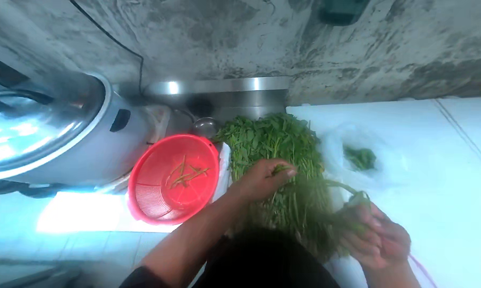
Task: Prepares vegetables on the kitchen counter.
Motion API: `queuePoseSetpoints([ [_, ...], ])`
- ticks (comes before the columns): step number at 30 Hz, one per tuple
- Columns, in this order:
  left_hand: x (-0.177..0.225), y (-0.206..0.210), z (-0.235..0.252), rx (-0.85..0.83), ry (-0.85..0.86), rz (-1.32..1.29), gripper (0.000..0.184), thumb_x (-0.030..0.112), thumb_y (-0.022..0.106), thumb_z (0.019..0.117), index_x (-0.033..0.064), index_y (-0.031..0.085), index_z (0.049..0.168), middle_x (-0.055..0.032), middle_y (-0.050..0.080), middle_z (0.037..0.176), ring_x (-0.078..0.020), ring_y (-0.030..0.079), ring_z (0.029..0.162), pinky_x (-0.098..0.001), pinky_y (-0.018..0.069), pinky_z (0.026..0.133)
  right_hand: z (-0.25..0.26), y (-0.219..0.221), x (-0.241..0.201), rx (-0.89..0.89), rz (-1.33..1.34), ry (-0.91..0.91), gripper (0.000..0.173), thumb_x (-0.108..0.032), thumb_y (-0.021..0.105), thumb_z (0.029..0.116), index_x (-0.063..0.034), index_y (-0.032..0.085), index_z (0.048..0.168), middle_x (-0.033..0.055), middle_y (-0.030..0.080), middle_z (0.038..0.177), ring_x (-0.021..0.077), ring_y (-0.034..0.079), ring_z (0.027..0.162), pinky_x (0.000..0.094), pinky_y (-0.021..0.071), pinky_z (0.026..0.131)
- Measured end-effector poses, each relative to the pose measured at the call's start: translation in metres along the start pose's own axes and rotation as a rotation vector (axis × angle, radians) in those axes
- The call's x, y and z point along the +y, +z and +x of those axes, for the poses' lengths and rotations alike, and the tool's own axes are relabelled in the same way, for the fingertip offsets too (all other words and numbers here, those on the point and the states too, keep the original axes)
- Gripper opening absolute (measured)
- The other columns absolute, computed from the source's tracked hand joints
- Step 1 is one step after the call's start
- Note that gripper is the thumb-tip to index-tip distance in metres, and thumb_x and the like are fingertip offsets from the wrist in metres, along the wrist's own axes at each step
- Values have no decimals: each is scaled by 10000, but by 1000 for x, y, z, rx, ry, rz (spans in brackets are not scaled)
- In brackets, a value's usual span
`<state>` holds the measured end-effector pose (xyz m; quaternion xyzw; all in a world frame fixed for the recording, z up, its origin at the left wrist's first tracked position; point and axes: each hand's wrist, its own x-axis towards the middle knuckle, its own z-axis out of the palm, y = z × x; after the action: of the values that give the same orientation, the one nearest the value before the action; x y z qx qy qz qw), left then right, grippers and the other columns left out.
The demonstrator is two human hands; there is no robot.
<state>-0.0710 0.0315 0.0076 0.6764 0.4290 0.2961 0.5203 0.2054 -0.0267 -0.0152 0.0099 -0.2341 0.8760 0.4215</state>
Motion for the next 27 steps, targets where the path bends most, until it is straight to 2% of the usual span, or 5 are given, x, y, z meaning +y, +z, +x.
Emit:
queuePoseSetpoints([
  [5,1,7,0,26,32,57,223,227,599,1039,105,705,1192,-32,706,904,-76,644,717,-284,574,674,0,-1,-5,11,12,-34,171,-147,619,977,-60,719,1085,38,706,842,71,631,598,196,509,513],
  [13,7,13,24,-155,121,197,335,274,528,1075,151,667,1353,-73,724,1199,-170,693,1086,-446,554,984,0,2,-7,1,-37,-32,155,-145,606,980,-71,717,1058,25,687,798,76,615,576,205,493,493],
  [18,0,15,25,-308,147,186,298,259,533,1071,52,692,1214,-112,725,1006,-174,697,919,-412,579,861,-4,2,-6,20,-40,-38,168,-142,616,980,-58,721,1081,32,696,812,75,621,583,203,501,501],
  [21,-5,21,21,-201,108,175,312,237,482,1083,30,678,1211,-114,711,964,-189,692,869,-417,587,813,-6,2,-4,34,-50,-21,192,-140,610,986,-57,718,1122,27,696,822,67,621,592,201,506,511],
  [27,11,24,17,229,-408,-204,398,364,421,1106,73,603,1308,-132,663,996,-217,641,843,-427,553,760,3,-3,9,237,-67,69,181,-164,644,982,-50,719,1100,-8,642,702,48,592,528,204,509,477],
])
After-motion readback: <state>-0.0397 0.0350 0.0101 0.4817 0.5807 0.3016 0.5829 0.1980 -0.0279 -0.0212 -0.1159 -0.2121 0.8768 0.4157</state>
